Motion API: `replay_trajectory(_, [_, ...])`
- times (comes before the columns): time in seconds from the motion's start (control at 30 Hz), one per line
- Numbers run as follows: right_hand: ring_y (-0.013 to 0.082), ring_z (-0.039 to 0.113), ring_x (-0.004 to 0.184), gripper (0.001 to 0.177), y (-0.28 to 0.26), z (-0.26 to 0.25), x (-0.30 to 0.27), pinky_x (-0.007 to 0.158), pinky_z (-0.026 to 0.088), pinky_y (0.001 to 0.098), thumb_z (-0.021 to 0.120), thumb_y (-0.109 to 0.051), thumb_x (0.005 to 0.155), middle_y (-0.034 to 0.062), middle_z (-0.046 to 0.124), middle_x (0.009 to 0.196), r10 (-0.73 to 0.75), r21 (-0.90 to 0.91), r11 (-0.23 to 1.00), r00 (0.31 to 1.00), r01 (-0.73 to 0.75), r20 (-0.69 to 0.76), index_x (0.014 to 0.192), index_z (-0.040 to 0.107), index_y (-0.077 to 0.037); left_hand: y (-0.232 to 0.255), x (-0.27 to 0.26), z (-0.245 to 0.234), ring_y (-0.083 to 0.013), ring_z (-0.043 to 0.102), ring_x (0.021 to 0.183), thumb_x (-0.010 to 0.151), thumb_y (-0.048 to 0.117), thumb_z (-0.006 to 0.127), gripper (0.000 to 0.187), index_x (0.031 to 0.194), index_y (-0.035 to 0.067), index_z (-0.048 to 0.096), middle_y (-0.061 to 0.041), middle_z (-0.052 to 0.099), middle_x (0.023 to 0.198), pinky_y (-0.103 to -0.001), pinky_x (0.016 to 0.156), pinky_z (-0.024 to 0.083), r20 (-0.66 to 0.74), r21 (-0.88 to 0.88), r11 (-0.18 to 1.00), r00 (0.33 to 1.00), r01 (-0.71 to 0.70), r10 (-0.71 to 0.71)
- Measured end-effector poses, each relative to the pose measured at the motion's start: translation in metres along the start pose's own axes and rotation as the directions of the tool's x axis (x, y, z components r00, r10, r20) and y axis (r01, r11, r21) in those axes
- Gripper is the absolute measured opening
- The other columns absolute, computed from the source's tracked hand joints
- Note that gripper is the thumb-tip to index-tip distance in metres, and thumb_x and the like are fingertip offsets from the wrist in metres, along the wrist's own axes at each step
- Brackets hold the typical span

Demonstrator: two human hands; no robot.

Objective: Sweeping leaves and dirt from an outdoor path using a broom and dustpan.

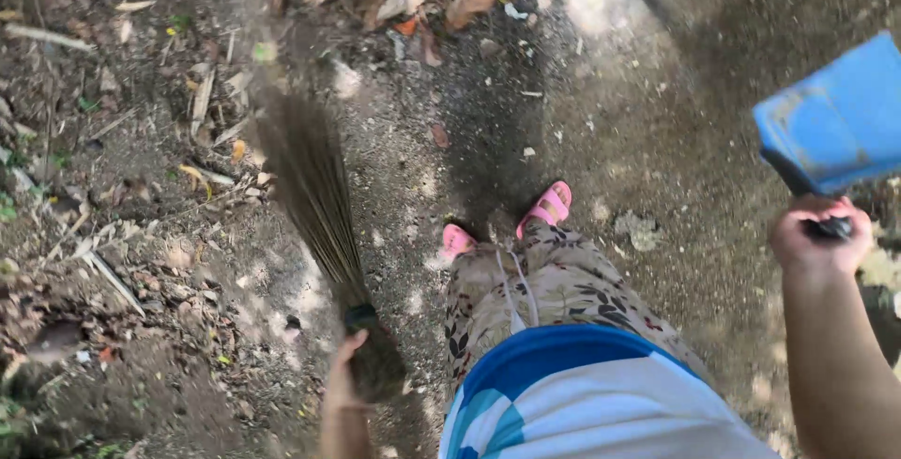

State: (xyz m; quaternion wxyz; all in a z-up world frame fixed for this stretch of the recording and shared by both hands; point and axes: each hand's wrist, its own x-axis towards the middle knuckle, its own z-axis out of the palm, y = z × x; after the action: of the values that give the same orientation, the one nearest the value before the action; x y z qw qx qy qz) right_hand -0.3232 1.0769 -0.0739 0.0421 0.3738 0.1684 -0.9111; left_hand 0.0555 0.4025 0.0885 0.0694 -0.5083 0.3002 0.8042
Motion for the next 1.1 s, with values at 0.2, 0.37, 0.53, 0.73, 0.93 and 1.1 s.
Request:
replay_trajectory(0.2, [0.0108, 0.058, 0.07, 0.021, 0.034, 0.031, -0.044, 0.067, 0.049, 0.0211, 0.061, -0.005, 0.09, 0.0005, 0.058, 0.077, 0.245, 0.347, 0.907, 0.969, -0.238, 0.023, 0.101, 0.046, 0.006, -0.015, 0.142, 0.084, -0.0326, 0.072, 0.094, 0.086, 0.046, 0.055, 0.046, 0.116, 0.013, 0.065, -0.015, 0.072, 0.113, -0.056, 0.077, 0.057, -0.488, -0.196, 0.962, 0.832, 0.187, -0.262])
replay_trajectory(0.37, [0.0104, 0.058, 0.069, 0.033, 0.047, 0.007, -0.069, 0.067, 0.049, 0.0206, 0.063, -0.005, 0.096, 0.0009, 0.059, 0.08, 0.212, 0.347, 0.914, 0.977, -0.211, 0.035, 0.118, 0.042, 0.009, 0.08, 0.178, 0.19, -0.0302, 0.062, 0.098, 0.098, 0.033, 0.057, 0.047, 0.134, 0.003, 0.048, -0.025, 0.06, 0.106, -0.04, 0.069, 0.067, 0.105, -0.721, 0.628, 0.943, 0.292, -0.317])
replay_trajectory(0.53, [0.0118, 0.06, 0.067, 0.015, 0.069, -0.003, -0.091, 0.063, 0.048, 0.0207, 0.061, -0.008, 0.094, 0.0013, 0.058, 0.076, 0.066, 0.297, 0.954, 0.995, -0.043, -0.069, 0.097, 0.05, 0.001, 0.155, 0.078, 0.205, -0.0344, 0.071, 0.098, 0.097, 0.029, 0.063, 0.048, 0.124, -0.007, 0.047, -0.026, 0.064, 0.111, -0.041, 0.082, 0.065, 0.571, -0.43, 0.861, 0.82, 0.271, 0.027])
replay_trajectory(0.73, [0.0145, 0.061, 0.071, 0.025, 0.131, -0.012, -0.152, 0.066, 0.052, 0.0243, 0.059, -0.015, 0.096, 0.0034, 0.058, 0.077, -0.158, 0.331, 0.926, 0.982, 0.183, -0.104, 0.074, 0.051, -0.009, 0.174, 0.015, 0.221, -0.0343, 0.073, 0.091, 0.082, 0.025, 0.071, 0.054, 0.125, -0.001, 0.054, -0.018, 0.07, 0.107, -0.051, 0.08, 0.062, 0.407, 0.181, 0.96, 0.872, 0.215, -0.272])
replay_trajectory(0.93, [0.0162, 0.06, 0.067, 0.018, 0.221, -0.012, -0.209, 0.064, 0.053, 0.0276, 0.057, -0.009, 0.095, 0.0045, 0.058, 0.074, -0.243, 0.528, 0.805, 0.963, 0.269, -0.121, 0.078, 0.052, -0.006, 0.121, 0.1, 0.251, -0.0313, 0.073, 0.09, 0.09, 0.024, 0.07, 0.045, 0.122, -0.006, 0.058, -0.018, 0.072, 0.1, -0.046, 0.085, 0.061, 0.449, 0.576, 0.727, 0.598, 0.374, -0.664])
replay_trajectory(1.1, [0.0178, 0.059, 0.064, 0.008, 0.263, -0.052, -0.244, 0.061, 0.055, 0.0266, 0.06, -0.003, 0.09, 0.0084, 0.06, 0.075, -0.28, 0.629, 0.688, 0.932, 0.362, -0.231, 0.083, 0.055, -0.001, 0.085, 0.18, 0.271, -0.0303, 0.073, 0.084, 0.087, 0.027, 0.07, 0.043, 0.117, -0.002, 0.06, -0.018, 0.072, 0.093, -0.047, 0.077, 0.061, 0.479, 0.685, 0.567, 0.302, 0.458, -0.824])
